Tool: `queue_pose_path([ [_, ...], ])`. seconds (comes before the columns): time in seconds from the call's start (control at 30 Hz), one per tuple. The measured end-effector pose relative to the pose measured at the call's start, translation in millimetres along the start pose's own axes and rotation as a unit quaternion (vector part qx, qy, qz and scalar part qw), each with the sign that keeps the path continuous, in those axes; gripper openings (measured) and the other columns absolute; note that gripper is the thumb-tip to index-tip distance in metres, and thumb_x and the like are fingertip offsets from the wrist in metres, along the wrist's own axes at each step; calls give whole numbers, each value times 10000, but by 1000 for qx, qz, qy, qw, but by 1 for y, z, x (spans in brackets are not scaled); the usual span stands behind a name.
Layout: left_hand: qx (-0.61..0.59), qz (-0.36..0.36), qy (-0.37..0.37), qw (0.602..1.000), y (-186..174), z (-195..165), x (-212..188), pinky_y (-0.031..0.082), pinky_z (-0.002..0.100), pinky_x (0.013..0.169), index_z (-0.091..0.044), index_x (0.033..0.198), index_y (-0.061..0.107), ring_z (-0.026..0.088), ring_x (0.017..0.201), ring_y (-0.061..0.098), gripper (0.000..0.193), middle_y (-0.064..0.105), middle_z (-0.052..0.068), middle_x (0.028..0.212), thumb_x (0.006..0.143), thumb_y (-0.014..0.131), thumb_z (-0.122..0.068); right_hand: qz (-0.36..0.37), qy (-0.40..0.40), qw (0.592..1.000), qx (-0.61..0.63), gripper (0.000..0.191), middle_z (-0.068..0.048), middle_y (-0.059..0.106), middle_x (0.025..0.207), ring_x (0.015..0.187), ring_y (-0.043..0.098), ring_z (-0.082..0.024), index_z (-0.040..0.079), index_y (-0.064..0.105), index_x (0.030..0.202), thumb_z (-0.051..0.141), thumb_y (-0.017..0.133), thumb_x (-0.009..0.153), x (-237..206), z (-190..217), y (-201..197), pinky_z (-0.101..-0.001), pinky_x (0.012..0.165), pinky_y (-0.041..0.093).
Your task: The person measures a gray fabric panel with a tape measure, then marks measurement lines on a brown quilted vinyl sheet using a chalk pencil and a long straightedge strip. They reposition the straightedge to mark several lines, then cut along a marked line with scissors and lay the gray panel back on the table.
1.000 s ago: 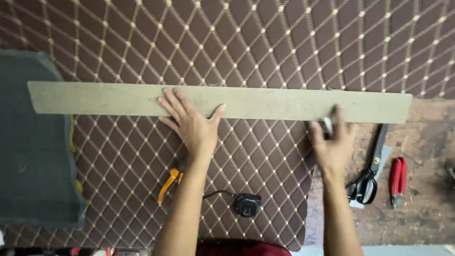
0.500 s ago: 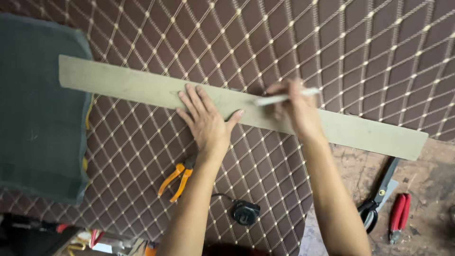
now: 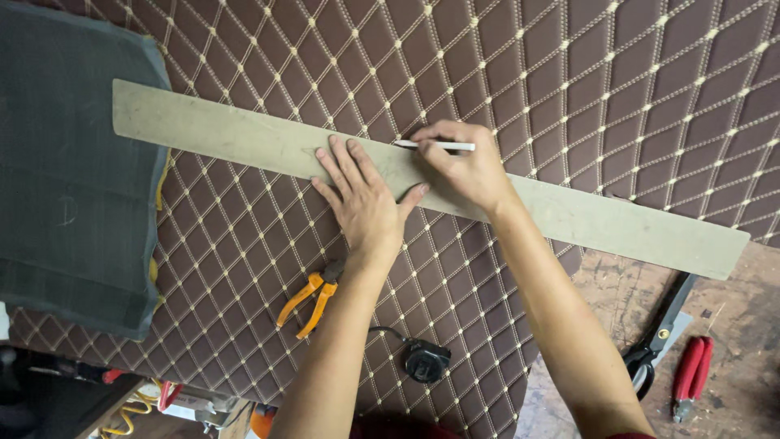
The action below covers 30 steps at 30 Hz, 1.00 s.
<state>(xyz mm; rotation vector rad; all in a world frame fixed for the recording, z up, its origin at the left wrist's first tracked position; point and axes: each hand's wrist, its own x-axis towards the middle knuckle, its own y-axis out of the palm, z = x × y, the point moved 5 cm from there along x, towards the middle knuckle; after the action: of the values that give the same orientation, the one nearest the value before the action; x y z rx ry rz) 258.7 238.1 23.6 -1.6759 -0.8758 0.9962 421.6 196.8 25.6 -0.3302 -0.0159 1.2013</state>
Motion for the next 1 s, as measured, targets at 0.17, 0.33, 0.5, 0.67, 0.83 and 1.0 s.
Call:
queue_pose_path([
  [0.17,14,11,12,1000,5,-1,0,156,701,1192,111,1546,228,495,1534,64,1258,111,292,1648,767,718,-747,2,-76,993,-92,217,-110,756,942,840,718,-179,29,766,1053,149,657,910,-13,3,-20,-314,789,556],
  [0.33,18,8,11,1000,7,-3,1,148,699,1194,126,1543,205,500,1534,47,1292,83,309,1649,761,720,-764,-19,16,988,-155,214,-120,751,864,748,706,-237,36,771,1029,160,649,905,-58,-15,-85,-355,705,556],
  [0.5,13,19,7,1000,8,-2,-1,133,704,1199,124,1558,179,496,1534,38,1304,80,314,1654,768,728,-756,-74,50,978,-188,229,-107,763,971,845,706,-184,38,777,1077,142,654,914,-116,-33,-168,-324,739,551],
  [0.67,23,37,22,999,9,-6,-3,119,725,1201,148,1570,157,514,1542,17,1309,70,338,1661,796,731,-738,-134,122,961,-210,220,-92,759,913,778,678,-113,30,775,1094,138,663,938,-166,-50,-239,-254,684,527],
  [0.83,27,30,31,999,7,-9,-3,109,738,1182,176,1560,139,523,1532,4,1328,37,351,1655,808,753,-730,-205,185,959,-59,223,-138,741,891,614,549,-124,-41,756,1071,107,641,950,-197,-61,-268,-274,559,447],
  [1.0,17,28,21,999,11,-5,-5,120,719,1209,137,1574,153,509,1545,15,1313,68,322,1655,783,766,-714,-250,83,931,254,233,-177,724,901,702,608,-186,-77,694,1093,107,583,1002,-211,-52,-258,-302,690,492],
])
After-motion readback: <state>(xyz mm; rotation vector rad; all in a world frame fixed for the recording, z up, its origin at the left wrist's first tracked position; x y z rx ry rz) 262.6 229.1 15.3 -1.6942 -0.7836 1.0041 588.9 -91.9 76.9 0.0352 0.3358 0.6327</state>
